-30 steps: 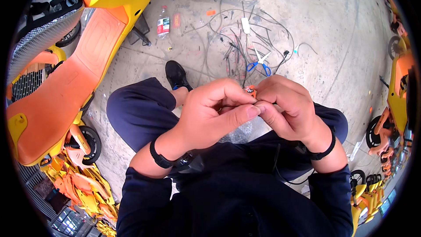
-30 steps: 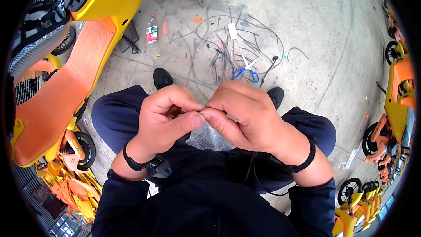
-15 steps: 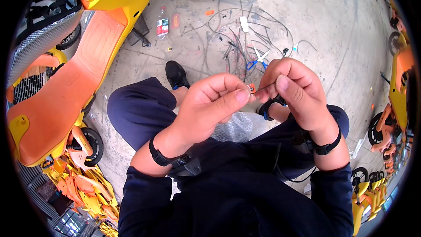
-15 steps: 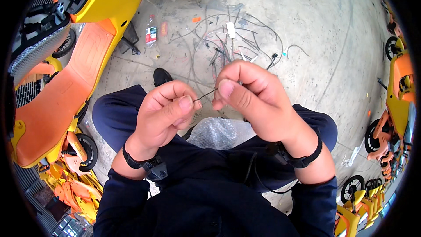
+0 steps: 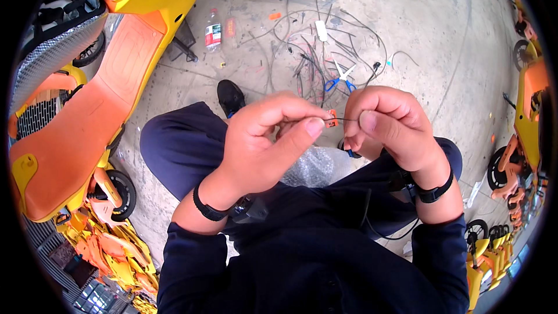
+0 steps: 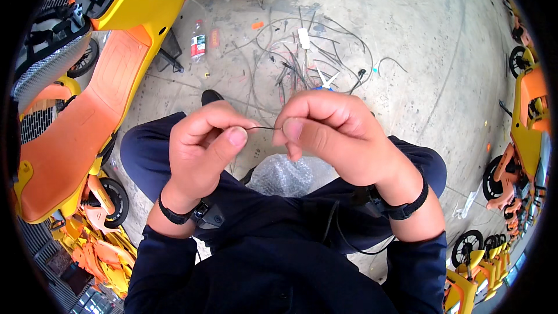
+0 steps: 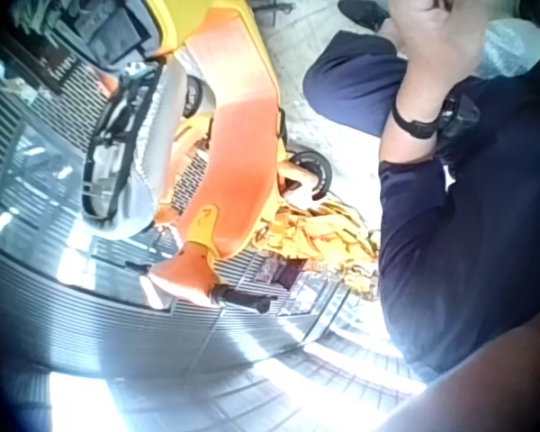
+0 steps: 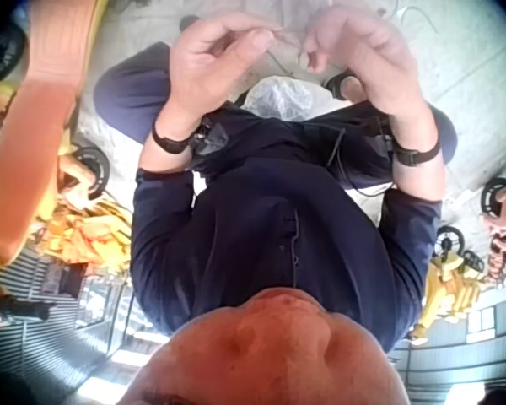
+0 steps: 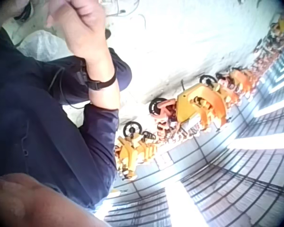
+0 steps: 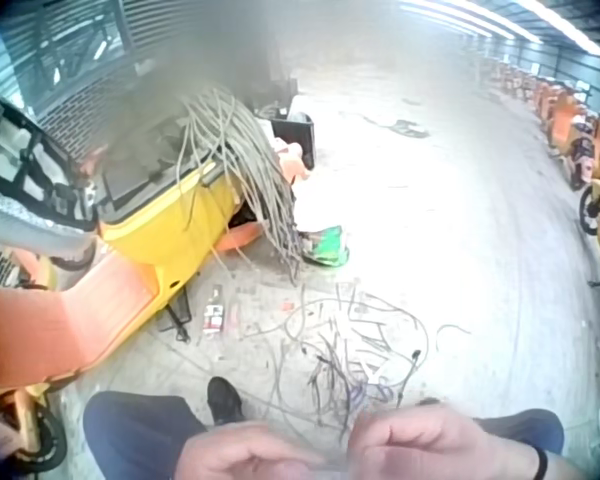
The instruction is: The person uses scissors to strip the insulation off the end of a black wire and then twists the copper strands of two wires together by hand.
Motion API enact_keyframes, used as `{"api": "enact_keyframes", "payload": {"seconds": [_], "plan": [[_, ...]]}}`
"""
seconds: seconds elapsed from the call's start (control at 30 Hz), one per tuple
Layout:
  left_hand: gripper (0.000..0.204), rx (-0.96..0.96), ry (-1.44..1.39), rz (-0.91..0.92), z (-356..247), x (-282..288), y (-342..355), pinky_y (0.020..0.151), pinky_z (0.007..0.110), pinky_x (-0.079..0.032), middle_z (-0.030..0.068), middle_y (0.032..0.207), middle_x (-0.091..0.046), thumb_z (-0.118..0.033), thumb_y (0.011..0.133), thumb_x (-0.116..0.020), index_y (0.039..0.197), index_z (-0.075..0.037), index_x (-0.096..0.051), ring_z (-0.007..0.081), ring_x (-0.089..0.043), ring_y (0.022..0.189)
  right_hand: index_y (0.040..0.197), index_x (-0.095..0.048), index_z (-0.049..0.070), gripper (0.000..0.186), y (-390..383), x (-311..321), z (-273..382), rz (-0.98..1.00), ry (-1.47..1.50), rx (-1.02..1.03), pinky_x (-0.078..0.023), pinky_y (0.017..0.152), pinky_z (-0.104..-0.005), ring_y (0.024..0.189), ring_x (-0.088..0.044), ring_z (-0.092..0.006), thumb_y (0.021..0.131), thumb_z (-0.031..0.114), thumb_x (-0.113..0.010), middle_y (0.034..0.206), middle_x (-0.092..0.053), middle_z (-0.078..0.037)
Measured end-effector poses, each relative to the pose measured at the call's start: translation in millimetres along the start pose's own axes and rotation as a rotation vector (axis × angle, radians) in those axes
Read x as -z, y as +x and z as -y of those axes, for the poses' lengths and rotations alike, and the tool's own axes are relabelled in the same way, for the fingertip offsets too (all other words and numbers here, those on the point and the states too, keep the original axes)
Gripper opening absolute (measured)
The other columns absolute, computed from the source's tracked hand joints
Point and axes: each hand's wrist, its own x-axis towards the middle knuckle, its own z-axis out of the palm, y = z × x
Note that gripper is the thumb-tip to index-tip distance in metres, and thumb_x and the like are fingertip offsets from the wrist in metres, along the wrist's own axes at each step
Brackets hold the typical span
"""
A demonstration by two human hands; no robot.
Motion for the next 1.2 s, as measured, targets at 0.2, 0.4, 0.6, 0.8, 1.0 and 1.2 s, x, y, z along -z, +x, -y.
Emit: {"api": "enact_keyframes", "payload": {"seconds": [0.2,0.4,0.6,0.8,1.0,1.2], "plan": [[0.009,-0.068,0.265,-0.032,4.5,8.8,5.7,0.062,0.021,-0.039,0.0021,0.079,-0.060,-0.005,0.085,-0.064,0.094,-0.001,-0.067,0.0067,-0.048,0.067,0.095,-0.061,-0.001,0.012,-2.5,-7.5,3.7,0.138,-0.001,-0.135,-0.045,0.066,-0.0217,0.072,-0.054,-0.0069,0.094,0.008,-0.053,0.086,-0.062,-0.002],[0.015,-0.298,0.501,-0.175,7.2,4.9,12.9,0.072,0.025,-0.045,0.0062,0.086,-0.064,-0.005,0.081,-0.067,0.096,-0.002,-0.067,0.0157,-0.059,0.077,0.097,-0.063,-0.001,0.011,-3.6,-13.4,3.2,0.084,-0.082,-0.092,-0.044,0.065,-0.0215,0.072,-0.054,-0.0072,0.092,0.005,-0.055,0.085,-0.062,-0.003],[0.025,-0.510,0.648,-0.057,-2.7,2.4,5.1,0.074,0.030,-0.049,0.0123,0.096,-0.065,-0.006,0.075,-0.073,0.098,-0.002,-0.065,0.0225,-0.062,0.082,0.096,-0.063,-0.001,0.010,-5.0,-14.4,-2.4,-0.061,-0.302,0.039,-0.043,0.064,-0.0234,0.070,-0.055,-0.0098,0.090,0.003,-0.057,0.081,-0.061,-0.005],[0.025,-0.131,0.358,-0.040,19.1,-5.3,1.9,0.076,0.030,-0.049,0.0127,0.094,-0.063,-0.015,0.085,-0.068,0.103,0.003,-0.062,0.0201,-0.063,0.085,0.097,-0.062,-0.001,0.010,0.5,-16.1,-21.4,-0.120,-0.387,0.128,-0.042,0.060,-0.0244,0.067,-0.052,-0.0097,0.090,0.004,-0.057,0.078,-0.058,-0.005],[0.021,0.001,0.235,-0.035,34.8,4.3,4.7,0.081,0.029,-0.049,0.0100,0.103,-0.062,-0.011,0.091,-0.060,0.106,0.004,-0.061,0.0144,-0.061,0.090,0.103,-0.061,0.001,0.015,0.5,-24.2,-44.6,-0.221,-0.203,-0.072,-0.042,0.061,-0.0223,0.072,-0.049,-0.0038,0.092,0.010,-0.059,0.081,-0.056,0.001],[0.021,0.062,0.047,-0.278,7.7,31.3,-6.1,0.070,0.025,-0.048,0.0081,0.082,-0.065,-0.010,0.093,-0.058,0.108,0.005,-0.062,0.0121,-0.062,0.075,0.114,-0.059,0.002,0.025,17.6,28.4,-63.9,-0.135,-0.137,-0.460,-0.048,0.071,-0.0242,0.083,-0.056,-0.0084,0.095,0.018,-0.056,0.091,-0.062,-0.002]]}}
